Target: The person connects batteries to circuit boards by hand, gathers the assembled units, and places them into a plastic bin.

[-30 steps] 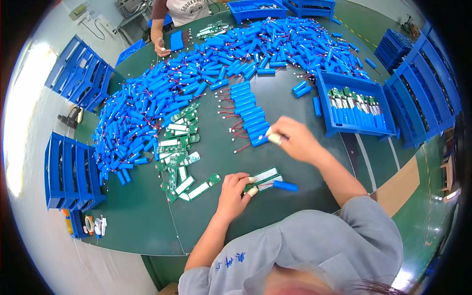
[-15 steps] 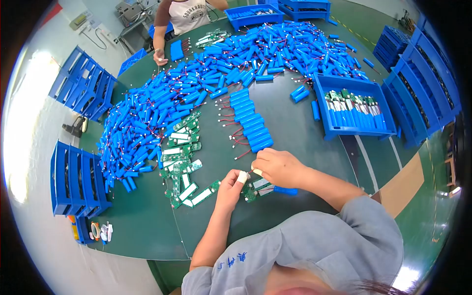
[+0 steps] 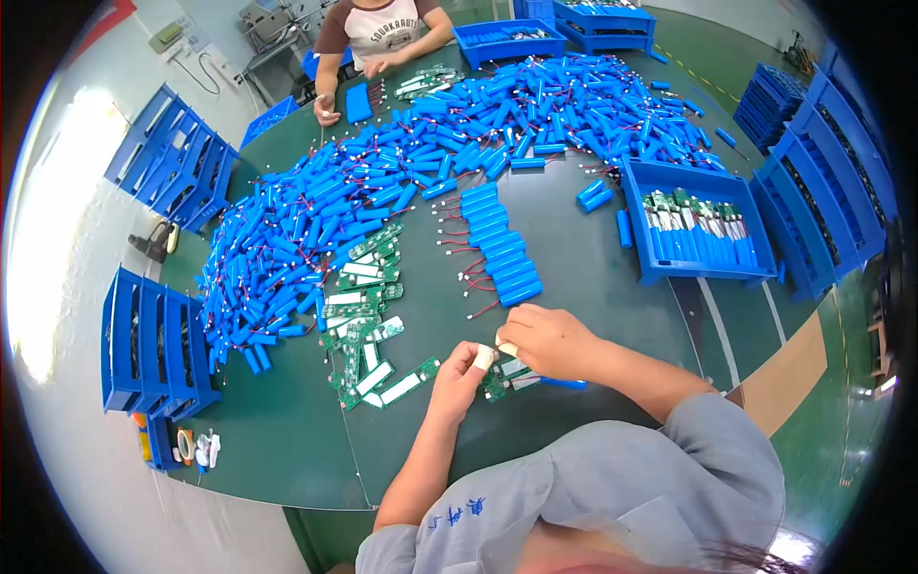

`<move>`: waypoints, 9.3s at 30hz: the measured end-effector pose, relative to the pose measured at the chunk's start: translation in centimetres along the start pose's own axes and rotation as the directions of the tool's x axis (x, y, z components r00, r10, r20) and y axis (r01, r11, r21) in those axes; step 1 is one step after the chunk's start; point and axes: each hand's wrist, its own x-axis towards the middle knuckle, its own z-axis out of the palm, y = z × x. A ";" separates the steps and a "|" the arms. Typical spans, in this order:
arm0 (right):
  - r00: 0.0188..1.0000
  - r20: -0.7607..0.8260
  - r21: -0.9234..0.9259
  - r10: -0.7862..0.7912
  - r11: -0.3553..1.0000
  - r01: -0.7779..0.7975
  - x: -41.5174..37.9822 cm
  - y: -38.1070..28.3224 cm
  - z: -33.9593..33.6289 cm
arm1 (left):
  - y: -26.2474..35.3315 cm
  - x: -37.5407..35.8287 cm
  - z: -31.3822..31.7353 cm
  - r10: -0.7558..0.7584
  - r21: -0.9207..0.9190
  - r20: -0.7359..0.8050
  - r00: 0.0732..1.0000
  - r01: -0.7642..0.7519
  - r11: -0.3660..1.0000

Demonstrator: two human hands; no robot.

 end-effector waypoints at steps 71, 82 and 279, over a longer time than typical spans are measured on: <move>0.936 0.259 0.010 0.240 0.968 -0.251 -1.1 1.5 4.0 | 2.0 -0.1 -1.6 0.219 0.848 0.472 0.854 -0.508 0.155; 0.880 0.394 0.053 0.264 0.950 -0.309 -0.7 0.8 3.9 | 0.7 0.6 -2.0 0.273 0.817 0.256 0.927 -0.358 0.452; 0.977 0.078 -0.022 0.197 0.980 -0.196 2.0 3.4 3.0 | 2.1 3.4 -0.2 0.340 0.950 0.060 0.938 -0.158 0.268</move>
